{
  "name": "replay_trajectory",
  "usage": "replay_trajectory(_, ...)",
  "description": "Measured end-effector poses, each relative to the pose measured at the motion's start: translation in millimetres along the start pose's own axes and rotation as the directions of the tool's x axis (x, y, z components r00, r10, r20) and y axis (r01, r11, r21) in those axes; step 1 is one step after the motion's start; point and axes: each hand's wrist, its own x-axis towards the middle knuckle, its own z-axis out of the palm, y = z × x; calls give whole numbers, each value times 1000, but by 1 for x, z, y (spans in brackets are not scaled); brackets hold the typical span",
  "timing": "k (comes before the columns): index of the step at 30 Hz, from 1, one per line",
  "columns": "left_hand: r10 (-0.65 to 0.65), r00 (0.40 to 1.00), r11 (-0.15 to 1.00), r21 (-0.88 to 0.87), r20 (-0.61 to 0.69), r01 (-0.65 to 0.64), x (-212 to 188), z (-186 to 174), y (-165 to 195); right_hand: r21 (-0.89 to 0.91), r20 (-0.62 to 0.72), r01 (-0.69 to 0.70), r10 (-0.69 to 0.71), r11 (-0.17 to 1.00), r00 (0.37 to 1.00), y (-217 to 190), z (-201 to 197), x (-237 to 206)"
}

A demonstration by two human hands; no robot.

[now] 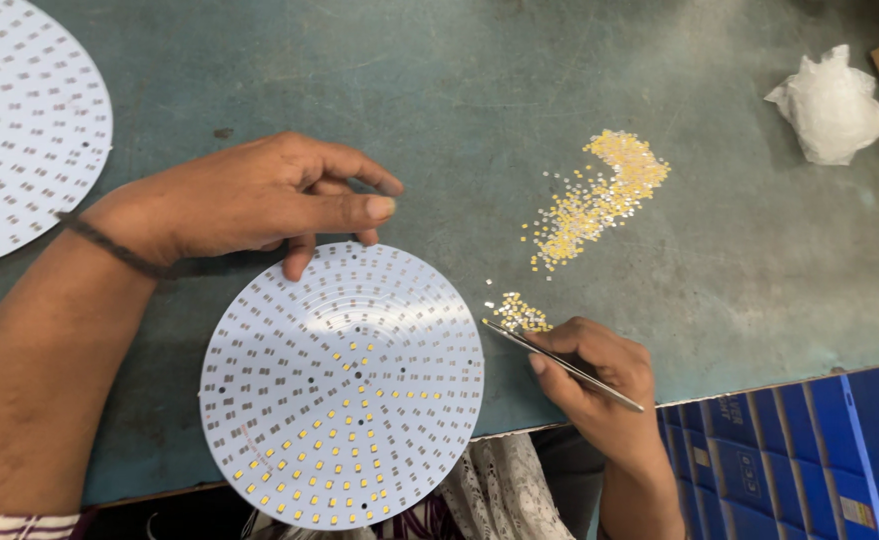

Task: The person holds a round LED light PCB steady on a workbench with one hand and uses tweezers to pick small yellow SMD LED components one at a time from a pile on the bench, placing them onto the board's pads in a spiral pattern. The board gradually fills with components as the person works around it.

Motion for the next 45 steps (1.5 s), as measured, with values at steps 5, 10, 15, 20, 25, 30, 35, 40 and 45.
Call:
replay_trajectory(5,60,998,998,-11,28,-60,1,-1,3,140,127,165,-183,976,975,-6,6,11)
replay_trajectory(10,80,997,997,20,21,-80,-2,0,8,103,292,417,-428,903,855,-19,12,42)
replay_trajectory(15,110,994,993,36,24,-110,-2,2,11,116,385,454,-462,883,799,-34,22,57)
replay_trajectory(20,109,994,993,39,9,-109,-1,3,10,109,416,447,-449,888,791,-41,27,60)
replay_trajectory(25,104,995,993,56,-10,-104,-1,4,10,116,421,428,-435,896,796,-42,30,60)
replay_trajectory(30,115,993,992,45,6,-115,0,3,10,111,358,404,-415,908,836,-30,22,54)
replay_trajectory(35,84,996,996,-6,44,-83,3,2,5,-102,-90,124,-133,987,987,-8,0,29)
replay_trajectory(40,26,998,1000,-18,52,-25,4,1,0,-53,-125,61,-67,997,990,8,-12,6)
replay_trajectory(45,-3,1000,999,-33,26,4,1,1,-1,-106,-47,159,-165,982,985,9,-10,11)
